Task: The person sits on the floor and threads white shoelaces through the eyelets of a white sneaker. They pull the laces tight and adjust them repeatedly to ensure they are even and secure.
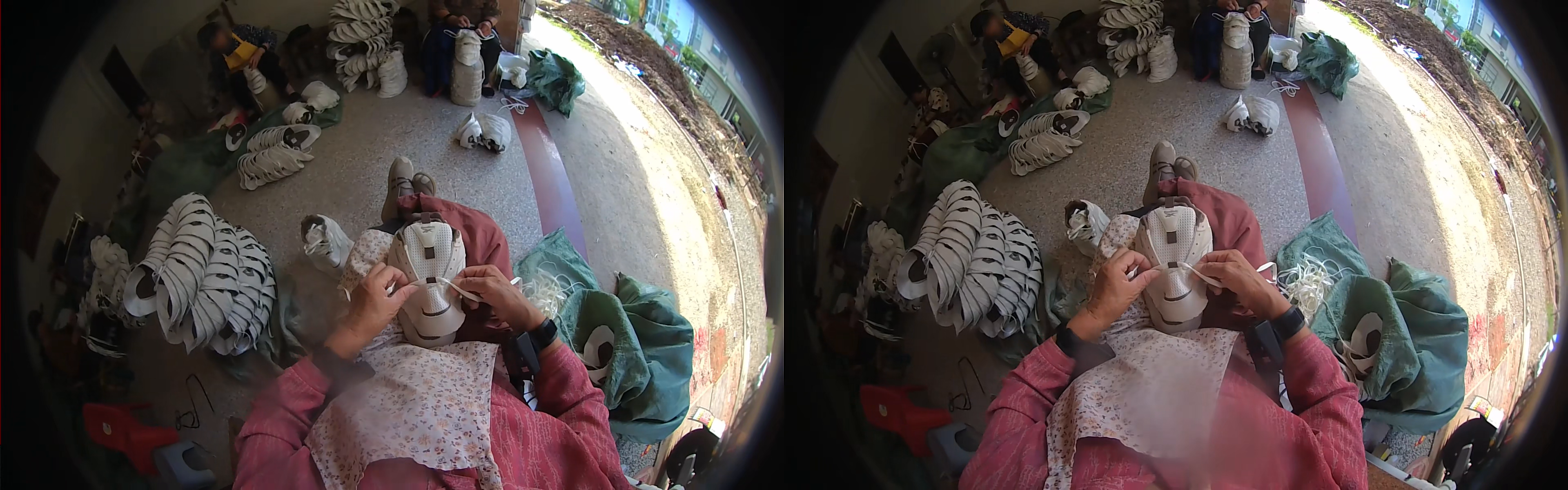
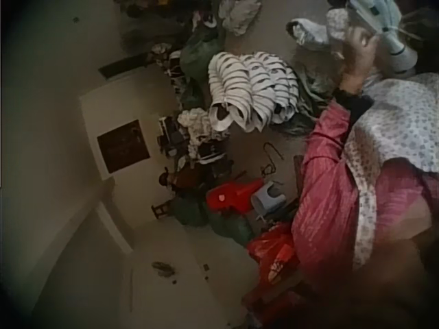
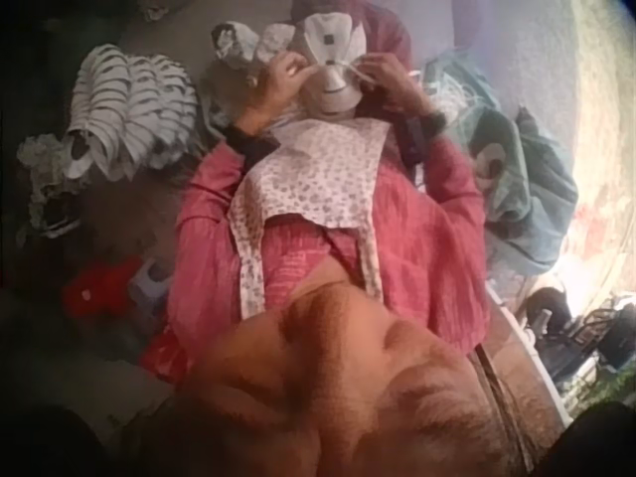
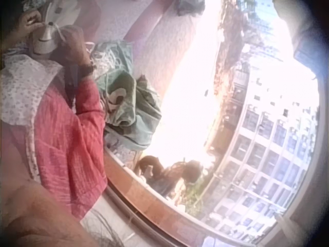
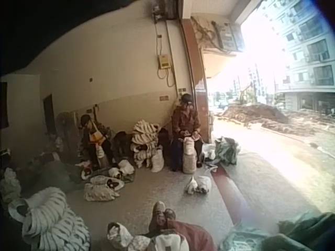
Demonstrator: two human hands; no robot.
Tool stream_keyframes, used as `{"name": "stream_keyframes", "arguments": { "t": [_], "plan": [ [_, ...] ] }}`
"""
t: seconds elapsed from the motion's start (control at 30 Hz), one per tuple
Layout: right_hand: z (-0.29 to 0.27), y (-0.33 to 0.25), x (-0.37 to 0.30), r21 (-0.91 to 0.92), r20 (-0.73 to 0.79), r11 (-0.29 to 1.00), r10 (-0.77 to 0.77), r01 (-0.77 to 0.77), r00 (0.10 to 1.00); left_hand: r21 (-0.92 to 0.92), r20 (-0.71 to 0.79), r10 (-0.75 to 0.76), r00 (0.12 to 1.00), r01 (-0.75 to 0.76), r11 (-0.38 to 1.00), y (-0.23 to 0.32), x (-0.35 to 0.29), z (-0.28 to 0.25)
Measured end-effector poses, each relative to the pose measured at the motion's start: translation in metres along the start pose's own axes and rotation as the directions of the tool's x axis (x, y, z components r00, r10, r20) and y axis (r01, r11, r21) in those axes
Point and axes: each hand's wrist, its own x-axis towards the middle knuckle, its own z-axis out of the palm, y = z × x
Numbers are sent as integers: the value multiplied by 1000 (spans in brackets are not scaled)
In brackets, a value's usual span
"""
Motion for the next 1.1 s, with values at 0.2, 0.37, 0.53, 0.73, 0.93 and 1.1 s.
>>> {"name": "stream_keyframes", "arguments": {
  "t": [0.2, 0.37, 0.53, 0.73, 0.93, 1.1],
  "plan": [
    [8, -3, -1, 233, -44, 960, 171, -156, 984, -111, 141, 11, 990, 5, 994, -12, 0, 3],
    [7, -4, -3, 187, -51, 978, 106, -94, 993, -78, 415, -71, 907, 113, 991, -30, -6, -38],
    [6, 3, -1, 344, -54, 928, 175, -146, 983, -83, 517, -219, 828, 303, 949, -10, 0, -77],
    [10, 4, 4, 313, -127, 931, 239, -190, 963, -215, 274, 182, 944, -124, 969, 24, 39, -28],
    [29, 8, 11, 226, -263, 928, 351, -296, 899, -101, 214, 288, 933, -272, 957, 17, 49, 21],
    [18, 2, 6, 144, -215, 965, 245, -218, 945, -86, 347, 175, 922, -155, 984, 18, 48, 19]
  ]
}}
